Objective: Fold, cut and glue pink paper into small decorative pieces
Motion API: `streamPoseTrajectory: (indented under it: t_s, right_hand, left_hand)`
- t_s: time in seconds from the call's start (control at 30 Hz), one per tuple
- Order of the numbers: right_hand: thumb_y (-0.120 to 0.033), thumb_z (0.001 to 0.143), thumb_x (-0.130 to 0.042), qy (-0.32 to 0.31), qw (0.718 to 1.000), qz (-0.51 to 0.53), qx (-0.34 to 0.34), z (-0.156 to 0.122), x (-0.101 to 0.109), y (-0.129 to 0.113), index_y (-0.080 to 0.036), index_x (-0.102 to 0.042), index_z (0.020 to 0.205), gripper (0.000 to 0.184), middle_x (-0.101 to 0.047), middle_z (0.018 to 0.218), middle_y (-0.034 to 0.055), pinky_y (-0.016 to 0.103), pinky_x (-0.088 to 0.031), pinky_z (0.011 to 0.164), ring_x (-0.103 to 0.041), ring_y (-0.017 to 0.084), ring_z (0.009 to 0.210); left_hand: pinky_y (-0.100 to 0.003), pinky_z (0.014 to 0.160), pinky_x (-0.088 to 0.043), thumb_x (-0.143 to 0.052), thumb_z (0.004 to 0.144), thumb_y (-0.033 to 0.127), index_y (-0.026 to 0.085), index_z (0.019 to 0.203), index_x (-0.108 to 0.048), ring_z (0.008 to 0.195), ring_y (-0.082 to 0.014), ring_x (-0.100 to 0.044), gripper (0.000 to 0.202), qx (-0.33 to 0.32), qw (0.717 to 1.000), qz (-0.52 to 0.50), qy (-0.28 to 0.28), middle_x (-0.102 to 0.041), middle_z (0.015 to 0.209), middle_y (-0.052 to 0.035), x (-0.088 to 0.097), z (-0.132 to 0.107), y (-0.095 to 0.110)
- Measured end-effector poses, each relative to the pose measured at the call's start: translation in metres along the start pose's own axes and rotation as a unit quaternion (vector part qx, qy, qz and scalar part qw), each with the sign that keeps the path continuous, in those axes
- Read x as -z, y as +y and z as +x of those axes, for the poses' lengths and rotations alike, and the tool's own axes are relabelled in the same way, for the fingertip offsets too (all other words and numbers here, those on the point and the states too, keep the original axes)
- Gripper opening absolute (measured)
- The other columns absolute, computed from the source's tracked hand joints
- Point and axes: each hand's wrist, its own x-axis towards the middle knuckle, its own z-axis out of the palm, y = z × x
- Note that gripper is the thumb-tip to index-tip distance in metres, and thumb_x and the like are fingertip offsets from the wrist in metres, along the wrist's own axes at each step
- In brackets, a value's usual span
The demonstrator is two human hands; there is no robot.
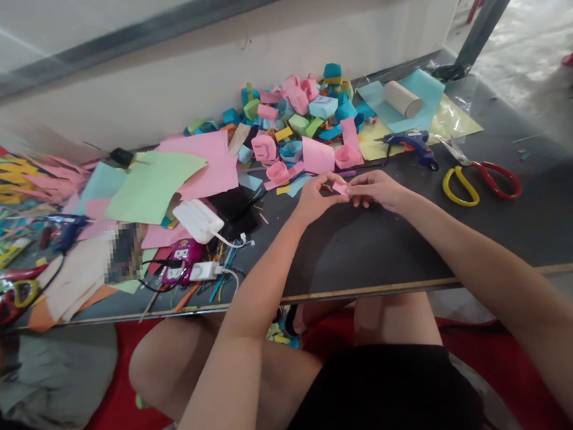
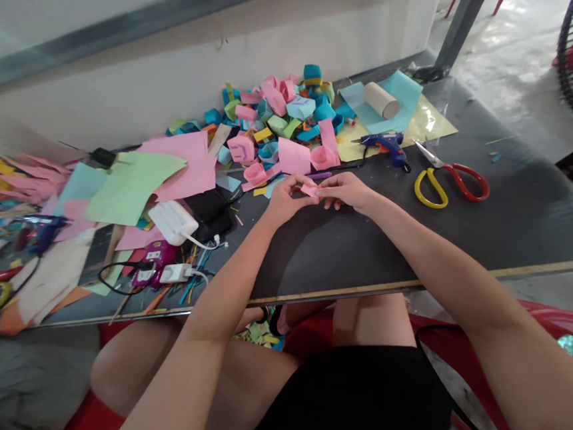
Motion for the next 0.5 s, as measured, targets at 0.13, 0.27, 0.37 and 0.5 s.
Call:
streamPoseTrajectory:
  t_s: [0.13, 0.27, 0.37, 0.5]
  right_hand:
    - [-0.04, 0.059, -0.096, 0.008, 1.0, 0.004, 0.007, 0.001, -0.0004, 0.0017, -0.015, -0.077, 0.074, 0.035, -0.073, 0.068, 0.006, 0.019, -0.039, 0.038, -0.061, 0.01, 0.051]
    - [-0.041, 0.06, -0.095, 0.023, 0.999, 0.003, 0.025, 0.0008, -0.0003, 0.0033, -0.014, -0.075, 0.075, 0.036, -0.071, 0.066, 0.0048, 0.02, -0.038, 0.04, -0.06, 0.01, 0.051]
    - [-0.043, 0.062, -0.094, 0.038, 0.998, 0.0, 0.039, 0.0, -0.0022, 0.004, -0.014, -0.074, 0.077, 0.038, -0.068, 0.062, 0.0034, 0.021, -0.038, 0.041, -0.059, 0.01, 0.051]
    - [-0.044, 0.064, -0.093, 0.059, 0.997, 0.004, 0.052, -0.0003, -0.006, 0.0044, -0.014, -0.073, 0.076, 0.038, -0.067, 0.062, 0.0027, 0.021, -0.038, 0.041, -0.059, 0.01, 0.051]
  left_hand:
    - [-0.031, 0.081, -0.05, -0.092, 0.064, 0.035, 0.017, 0.085, -0.069, 0.089, -0.0163, -0.069, 0.036, -0.002, 1.0, 0.0, 0.008, -0.077, 0.097, -0.0063, -0.001, -0.0008, -0.001]
    - [-0.029, 0.079, -0.051, -0.088, 0.07, 0.036, 0.018, 0.096, -0.071, 0.099, -0.0188, -0.071, 0.036, -0.011, 1.0, 0.011, 0.003, -0.078, 0.11, -0.0097, -0.0007, -0.0007, -0.0028]
    - [-0.027, 0.076, -0.05, -0.089, 0.069, 0.038, 0.02, 0.124, -0.067, 0.11, -0.0215, -0.07, 0.062, 0.011, 1.0, 0.022, 0.004, -0.075, 0.125, -0.0131, -0.0003, -0.0006, -0.0032]
    - [-0.026, 0.074, -0.051, -0.081, 0.079, 0.048, 0.018, 0.119, -0.072, 0.098, -0.0188, -0.072, 0.051, 0.026, 0.999, 0.043, 0.008, -0.078, 0.118, -0.0116, -0.0013, -0.0009, -0.0009]
